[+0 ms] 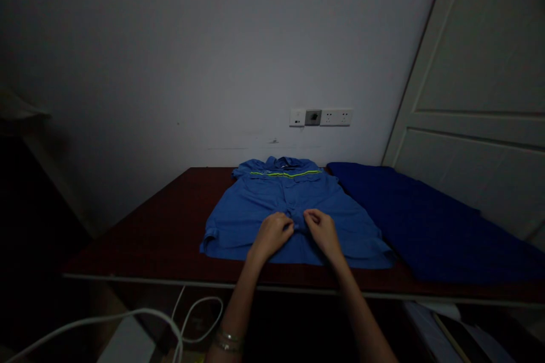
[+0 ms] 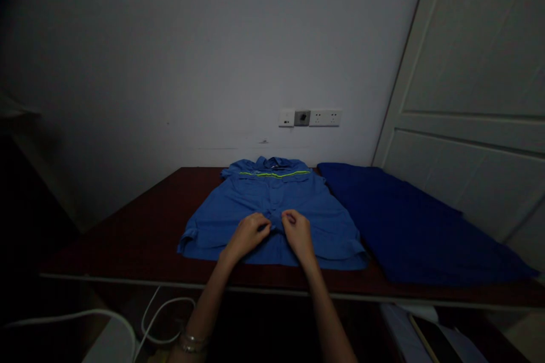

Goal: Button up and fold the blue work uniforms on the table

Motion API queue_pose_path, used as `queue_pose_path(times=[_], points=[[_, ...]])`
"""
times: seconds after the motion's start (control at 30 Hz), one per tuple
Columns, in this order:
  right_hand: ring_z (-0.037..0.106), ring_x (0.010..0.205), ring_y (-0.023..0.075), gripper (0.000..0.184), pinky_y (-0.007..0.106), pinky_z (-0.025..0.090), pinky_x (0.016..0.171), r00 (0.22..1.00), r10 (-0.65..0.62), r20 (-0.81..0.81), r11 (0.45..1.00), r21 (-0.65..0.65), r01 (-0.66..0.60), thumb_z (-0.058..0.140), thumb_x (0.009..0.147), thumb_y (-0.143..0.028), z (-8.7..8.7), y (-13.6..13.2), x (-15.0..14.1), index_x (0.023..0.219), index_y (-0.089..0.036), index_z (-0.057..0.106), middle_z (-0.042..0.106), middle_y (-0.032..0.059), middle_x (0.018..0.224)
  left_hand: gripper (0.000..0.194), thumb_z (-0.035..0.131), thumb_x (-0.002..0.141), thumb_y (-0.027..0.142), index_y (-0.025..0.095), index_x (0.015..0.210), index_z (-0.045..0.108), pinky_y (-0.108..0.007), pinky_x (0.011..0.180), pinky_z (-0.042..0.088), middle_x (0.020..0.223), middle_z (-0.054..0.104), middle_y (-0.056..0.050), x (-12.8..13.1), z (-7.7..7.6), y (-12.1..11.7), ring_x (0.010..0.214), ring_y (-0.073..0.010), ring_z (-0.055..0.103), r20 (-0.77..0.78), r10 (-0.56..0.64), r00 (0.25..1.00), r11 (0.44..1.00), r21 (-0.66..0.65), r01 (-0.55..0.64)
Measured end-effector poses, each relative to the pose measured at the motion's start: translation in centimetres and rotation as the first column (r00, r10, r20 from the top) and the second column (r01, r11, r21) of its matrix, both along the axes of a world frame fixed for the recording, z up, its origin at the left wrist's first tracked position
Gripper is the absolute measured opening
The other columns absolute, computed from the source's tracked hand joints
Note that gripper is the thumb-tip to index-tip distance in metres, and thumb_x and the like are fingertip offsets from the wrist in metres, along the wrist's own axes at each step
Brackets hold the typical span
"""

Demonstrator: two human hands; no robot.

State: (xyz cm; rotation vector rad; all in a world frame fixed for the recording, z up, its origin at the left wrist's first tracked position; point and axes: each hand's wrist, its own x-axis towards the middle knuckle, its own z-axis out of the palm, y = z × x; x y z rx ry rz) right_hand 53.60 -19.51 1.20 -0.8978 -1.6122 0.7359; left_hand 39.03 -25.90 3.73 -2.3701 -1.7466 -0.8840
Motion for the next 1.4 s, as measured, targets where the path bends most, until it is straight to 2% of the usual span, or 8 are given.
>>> queue_pose_path(times=[0.17, 0.3, 0.5, 0.77, 0.97, 1.07, 1.23, 1.4], points=[[0.063, 0.075, 0.0206, 0.033, 0.03, 0.048, 0.07, 0.998, -0.035, -0.049, 0.992, 0.116, 0.041, 0.046, 0.078, -0.04, 3.2, 2.8, -1.1, 0.082, -0.014, 0.065, 0.069, 0.0091, 0.081, 0.018, 0.045, 0.085, 0.021, 0.017, 0.089, 0.063, -0.03, 0.08, 0.041, 0.088, 0.064, -0.007, -0.6, 2.7, 2.6, 0.085, -0.0182, 0.056, 0.081, 0.037, 0.996, 0.981, 0.186, -0.051], [0.064, 0.076, 0.0216, 0.035, 0.031, 0.048, 0.071, 0.988, -0.085, -0.129, 0.986, 0.133, 0.102, 0.046, 0.077, -0.041, 4.6, 5.5, -2.1, 0.081, -0.013, 0.065, 0.069, 0.011, 0.081, 0.019, 0.043, 0.084, 0.018, 0.016, 0.088, 0.061, -0.028, 0.075, 0.043, 0.083, 0.064, -0.006, -0.8, 3.2, 5.5, 0.079, -0.0168, 0.058, 0.264, 0.064, 0.962, 0.967, 0.22, -0.125], [0.065, 0.075, 0.0233, 0.036, 0.033, 0.049, 0.07, 0.983, -0.053, -0.176, 0.997, 0.054, 0.064, 0.05, 0.072, -0.044, 3.1, 7.8, -3.0, 0.08, -0.012, 0.065, 0.069, 0.0125, 0.08, 0.016, 0.049, 0.078, 0.017, 0.015, 0.079, 0.065, -0.027, 0.073, 0.045, 0.078, 0.067, -0.004, -1.7, 2.1, 8.3, 0.074, -0.0154, 0.06, 0.48, -0.025, 0.877, 0.992, 0.12, -0.038], [0.064, 0.07, 0.0217, 0.037, 0.032, 0.049, 0.066, 0.972, 0.037, -0.232, 0.999, 0.012, -0.035, 0.053, 0.069, -0.046, 1.8, 8.0, -2.8, 0.076, -0.011, 0.065, 0.069, 0.0101, 0.073, 0.013, 0.064, 0.067, 0.024, 0.013, 0.074, 0.067, -0.028, 0.074, 0.047, 0.077, 0.069, -0.005, -1.9, 0.6, 8.9, 0.074, -0.0165, 0.062, 0.789, -0.083, 0.609, 0.997, 0.064, 0.053], [0.063, 0.073, 0.0208, 0.038, 0.031, 0.048, 0.069, 0.966, 0.035, -0.257, 0.999, 0.021, -0.031, 0.052, 0.071, -0.046, 1.8, 8.0, -2.6, 0.08, -0.011, 0.064, 0.068, 0.0104, 0.078, 0.034, 0.073, 0.059, 0.021, 0.013, 0.088, 0.059, -0.022, 0.057, 0.044, 0.066, 0.065, 0.0, -1.8, 0.2, 8.8, 0.057, -0.0106, 0.058, 0.873, -0.029, 0.487, 0.994, -0.025, 0.103], [0.062, 0.077, 0.0203, 0.037, 0.031, 0.048, 0.072, 0.957, 0.039, -0.288, 0.997, 0.068, -0.02, 0.051, 0.073, -0.045, 2.0, 7.9, -2.6, 0.081, -0.011, 0.063, 0.068, 0.0106, 0.08, 0.037, 0.073, 0.059, 0.019, 0.015, 0.09, 0.053, -0.021, 0.057, 0.043, 0.067, 0.065, 0.001, -1.6, 0.0, 8.6, 0.057, -0.01, 0.058, 0.854, -0.03, 0.52, 0.994, -0.029, 0.105], [0.061, 0.075, 0.0191, 0.035, 0.03, 0.047, 0.071, 0.966, 0.118, -0.231, 0.988, 0.126, -0.09, 0.052, 0.074, -0.044, 1.7, 8.0, -2.8, 0.077, -0.012, 0.064, 0.067, 0.0086, 0.078, 0.032, 0.065, 0.064, 0.01, 0.017, 0.091, 0.05, -0.021, 0.062, 0.043, 0.068, 0.065, 0.001, -1.4, -0.5, 8.5, 0.063, -0.0106, 0.059, 0.716, -0.068, 0.695, 0.992, -0.028, 0.126], [0.06, 0.07, 0.0184, 0.034, 0.029, 0.047, 0.067, 0.965, 0.155, -0.212, 0.987, 0.083, -0.14, 0.056, 0.07, -0.046, 1.4, 8.2, -2.9, 0.074, -0.013, 0.065, 0.067, 0.0073, 0.073, 0.029, 0.063, 0.066, 0.009, 0.018, 0.089, 0.048, -0.022, 0.064, 0.044, 0.07, 0.065, 0.002, -1.5, -0.6, 8.5, 0.065, -0.0115, 0.06, 0.68, -0.077, 0.729, 0.994, -0.001, 0.107]])
